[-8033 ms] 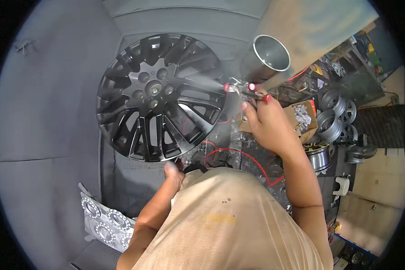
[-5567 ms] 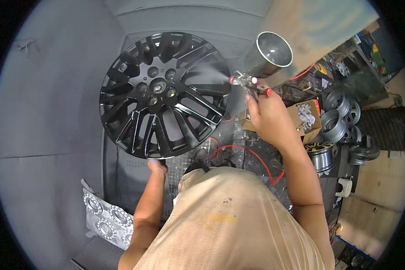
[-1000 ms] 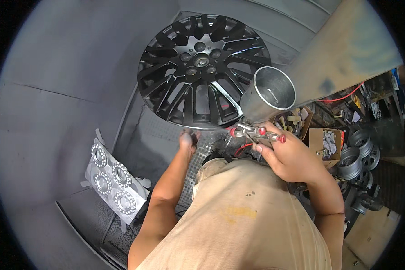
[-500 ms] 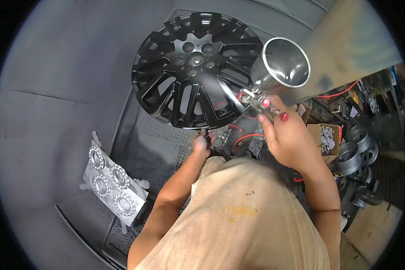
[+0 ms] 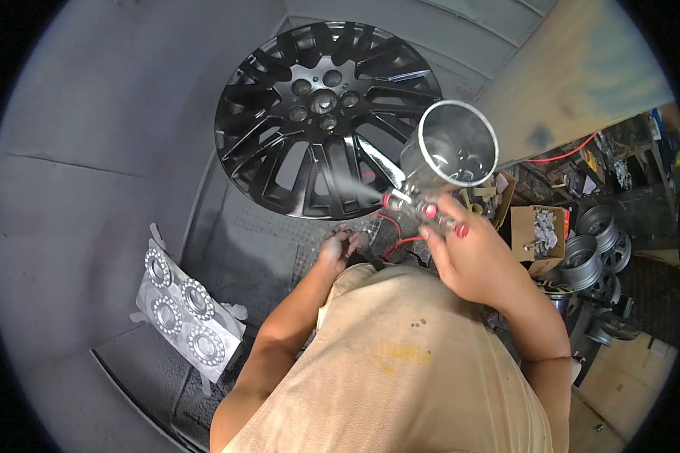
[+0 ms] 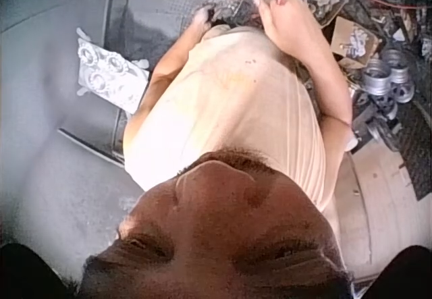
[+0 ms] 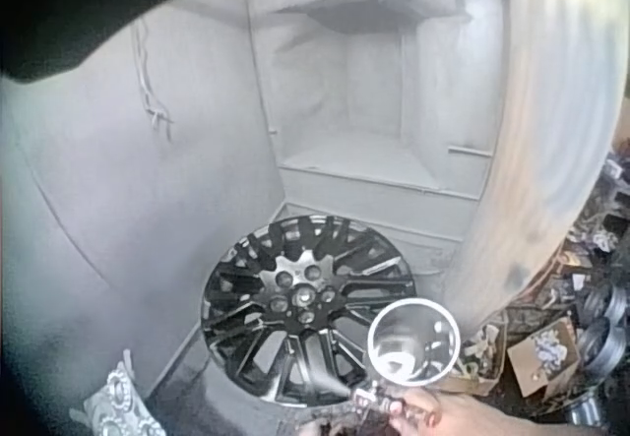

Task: Applying black spray paint to automotive wheel rims in a paint booth.

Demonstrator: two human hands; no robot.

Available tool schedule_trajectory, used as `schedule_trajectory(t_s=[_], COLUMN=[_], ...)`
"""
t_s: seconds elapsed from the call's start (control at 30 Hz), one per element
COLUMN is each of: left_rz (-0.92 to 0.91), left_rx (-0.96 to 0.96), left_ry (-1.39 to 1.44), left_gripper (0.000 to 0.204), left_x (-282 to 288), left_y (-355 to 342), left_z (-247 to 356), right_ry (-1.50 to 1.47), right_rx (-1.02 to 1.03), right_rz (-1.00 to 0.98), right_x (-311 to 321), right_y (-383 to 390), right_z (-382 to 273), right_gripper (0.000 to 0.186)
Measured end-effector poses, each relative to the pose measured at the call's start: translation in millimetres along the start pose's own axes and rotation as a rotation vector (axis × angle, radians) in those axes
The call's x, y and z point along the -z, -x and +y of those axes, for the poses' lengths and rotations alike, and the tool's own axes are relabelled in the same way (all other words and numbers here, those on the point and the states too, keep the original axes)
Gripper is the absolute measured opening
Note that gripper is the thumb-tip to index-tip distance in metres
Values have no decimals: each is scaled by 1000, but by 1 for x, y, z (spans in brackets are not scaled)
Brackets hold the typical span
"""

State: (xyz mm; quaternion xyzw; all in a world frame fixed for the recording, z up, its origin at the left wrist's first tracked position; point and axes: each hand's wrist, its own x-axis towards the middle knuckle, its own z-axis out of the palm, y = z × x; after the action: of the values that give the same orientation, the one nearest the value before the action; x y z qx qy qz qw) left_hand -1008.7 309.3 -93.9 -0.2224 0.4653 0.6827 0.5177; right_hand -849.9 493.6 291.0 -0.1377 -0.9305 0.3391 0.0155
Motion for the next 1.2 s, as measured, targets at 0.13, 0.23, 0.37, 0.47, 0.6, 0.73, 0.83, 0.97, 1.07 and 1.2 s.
schedule_trajectory(t_s=[0.13,0.23,0.37,0.47,0.6,0.73,0.83,0.97,1.07,1.2], left_rz=[117,111,191,178,71,194,94,43,72,91], left_rx=[-101,-234,-233,-211,-118,-167,-87,-56,-90,-141], left_ry=[155,219,165,161,112,212,88,-25,74,185], left_gripper=[19,17,31,36,33,19,26,27,21,23], left_x=[18,32,16,-1,19,-26,-22,-20,-15,0], left_y=[-4,-13,-5,5,-19,-3,-3,8,7,3], left_z=[20,41,50,41,19,4,1,5,10,17], right_ry=[73,134,59,18,-116,-85,10,169,151,123], right_rx=[74,47,-59,3,34,49,79,74,35,-40], right_rz=[219,307,121,18,-120,-39,89,238,306,127], right_x=[9,14,23,23,18,7,7,18,21,35], right_y=[-10,-12,0,15,21,11,-1,-6,-6,0], right_z=[7,3,-9,-4,-8,-8,0,2,-1,-14], right_gripper=[30,31,31,30,20,19,20,25,31,31])
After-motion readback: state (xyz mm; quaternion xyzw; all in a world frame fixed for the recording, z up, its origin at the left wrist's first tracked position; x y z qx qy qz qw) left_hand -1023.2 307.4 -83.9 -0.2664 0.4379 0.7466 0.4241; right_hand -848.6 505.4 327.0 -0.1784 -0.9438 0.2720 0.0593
